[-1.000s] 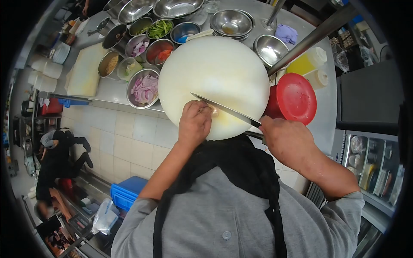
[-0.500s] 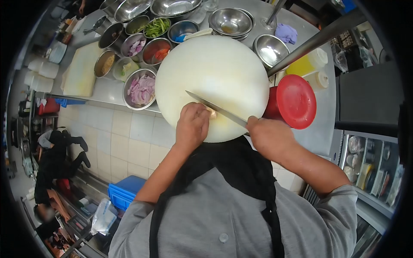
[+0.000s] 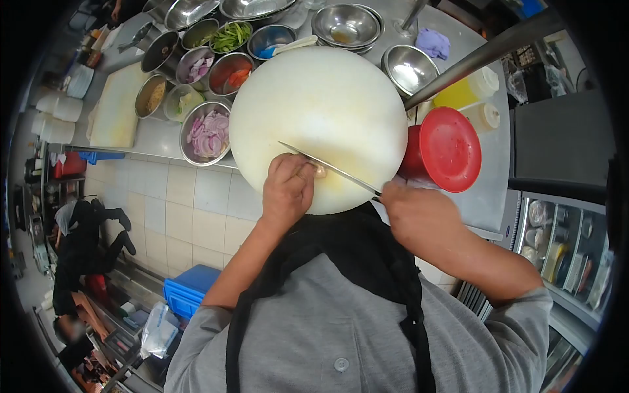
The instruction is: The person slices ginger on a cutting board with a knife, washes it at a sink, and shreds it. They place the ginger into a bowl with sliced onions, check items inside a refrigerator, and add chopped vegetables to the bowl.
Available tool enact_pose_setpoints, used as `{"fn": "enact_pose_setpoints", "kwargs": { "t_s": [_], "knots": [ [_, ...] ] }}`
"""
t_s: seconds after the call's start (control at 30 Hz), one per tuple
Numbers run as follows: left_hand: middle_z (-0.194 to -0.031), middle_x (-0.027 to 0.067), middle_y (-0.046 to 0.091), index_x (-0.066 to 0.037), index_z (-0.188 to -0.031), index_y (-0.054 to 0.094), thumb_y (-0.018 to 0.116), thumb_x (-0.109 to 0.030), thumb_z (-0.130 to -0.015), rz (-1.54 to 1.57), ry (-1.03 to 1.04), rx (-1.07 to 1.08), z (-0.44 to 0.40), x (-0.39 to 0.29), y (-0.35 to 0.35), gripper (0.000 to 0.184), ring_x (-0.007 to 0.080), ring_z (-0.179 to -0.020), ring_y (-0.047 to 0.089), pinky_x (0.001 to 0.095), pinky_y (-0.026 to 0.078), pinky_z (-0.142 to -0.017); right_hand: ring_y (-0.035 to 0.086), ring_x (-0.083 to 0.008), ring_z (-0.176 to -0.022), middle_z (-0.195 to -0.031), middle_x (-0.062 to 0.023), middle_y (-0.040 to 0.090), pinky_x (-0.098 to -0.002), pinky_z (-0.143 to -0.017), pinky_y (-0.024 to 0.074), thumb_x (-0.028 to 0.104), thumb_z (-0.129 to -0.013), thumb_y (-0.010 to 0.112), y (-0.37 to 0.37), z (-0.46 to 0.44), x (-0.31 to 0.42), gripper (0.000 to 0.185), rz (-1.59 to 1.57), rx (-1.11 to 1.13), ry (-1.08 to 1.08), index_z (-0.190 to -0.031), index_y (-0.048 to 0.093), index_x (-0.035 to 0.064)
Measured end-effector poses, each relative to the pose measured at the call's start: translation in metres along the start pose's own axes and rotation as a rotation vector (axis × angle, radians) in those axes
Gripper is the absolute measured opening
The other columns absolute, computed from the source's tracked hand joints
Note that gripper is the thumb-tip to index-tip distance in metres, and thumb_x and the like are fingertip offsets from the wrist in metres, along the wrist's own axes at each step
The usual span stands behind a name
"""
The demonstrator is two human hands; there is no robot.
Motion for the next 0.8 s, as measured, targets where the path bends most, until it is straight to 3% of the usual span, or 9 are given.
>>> {"fn": "enact_pose_setpoints", "kwargs": {
  "t_s": [0.1,0.17,0.4,0.47,0.8],
  "knots": [
    [-0.098,0.0117,0.064,-0.001,-0.090,0.070,0.073,0.004,-0.075,0.004,-0.013,0.021,0.000,-0.001,0.000,0.017,0.0328,-0.094,0.061,0.0397,0.051,-0.080,0.069,-0.0348,-0.070,-0.074,-0.0186,0.066,-0.0447,-0.059,0.0542,0.005,-0.084,0.053,0.020,-0.017,-0.002,0.009,-0.004,0.033,-0.064,-0.090,0.056,-0.0003],
    [-0.097,0.0117,0.063,-0.002,-0.090,0.070,0.073,0.005,-0.074,0.053,-0.060,0.001,0.004,0.001,0.002,0.018,0.0317,-0.094,0.061,0.0388,0.052,-0.078,0.068,-0.0359,-0.070,-0.074,-0.0192,0.066,-0.0463,-0.060,0.0535,0.004,-0.084,0.053,0.017,-0.019,-0.004,0.009,-0.024,0.034,0.045,-0.091,0.055,-0.0019],
    [-0.095,0.0108,0.063,-0.002,-0.089,0.071,0.075,0.005,-0.075,0.000,-0.002,-0.018,0.003,-0.001,0.001,0.016,0.0305,-0.093,0.062,0.0383,0.052,-0.077,0.068,-0.0359,-0.067,-0.073,-0.0187,0.066,-0.0468,-0.059,0.0543,0.005,-0.083,0.054,-0.019,0.009,-0.001,0.010,0.001,-0.019,0.030,-0.091,0.056,-0.0013],
    [-0.093,0.0103,0.063,-0.001,-0.089,0.071,0.075,0.005,-0.075,-0.006,0.003,-0.035,0.002,-0.003,0.000,0.016,0.0305,-0.092,0.062,0.0384,0.052,-0.077,0.068,-0.0355,-0.065,-0.072,-0.0183,0.066,-0.0460,-0.056,0.0535,0.005,-0.083,0.055,-0.021,0.015,0.003,0.009,0.014,0.058,0.058,-0.090,0.057,-0.0009],
    [-0.092,0.0102,0.064,-0.001,-0.091,0.072,0.073,0.006,-0.074,0.002,0.001,-0.034,0.003,0.002,0.002,0.018,0.0298,-0.091,0.062,0.0382,0.051,-0.078,0.067,-0.0365,-0.069,-0.073,-0.0176,0.066,-0.0474,-0.060,0.0522,0.006,-0.086,0.052,0.025,-0.018,0.002,0.008,-0.077,0.039,0.013,-0.092,0.055,0.0012]
  ]
}}
Point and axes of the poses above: each hand's wrist, its own z-axis away from the middle knuckle, its own y-axis out of the palm, x = y × z, the point moved 2 cm from there along -z, towards the middle knuckle
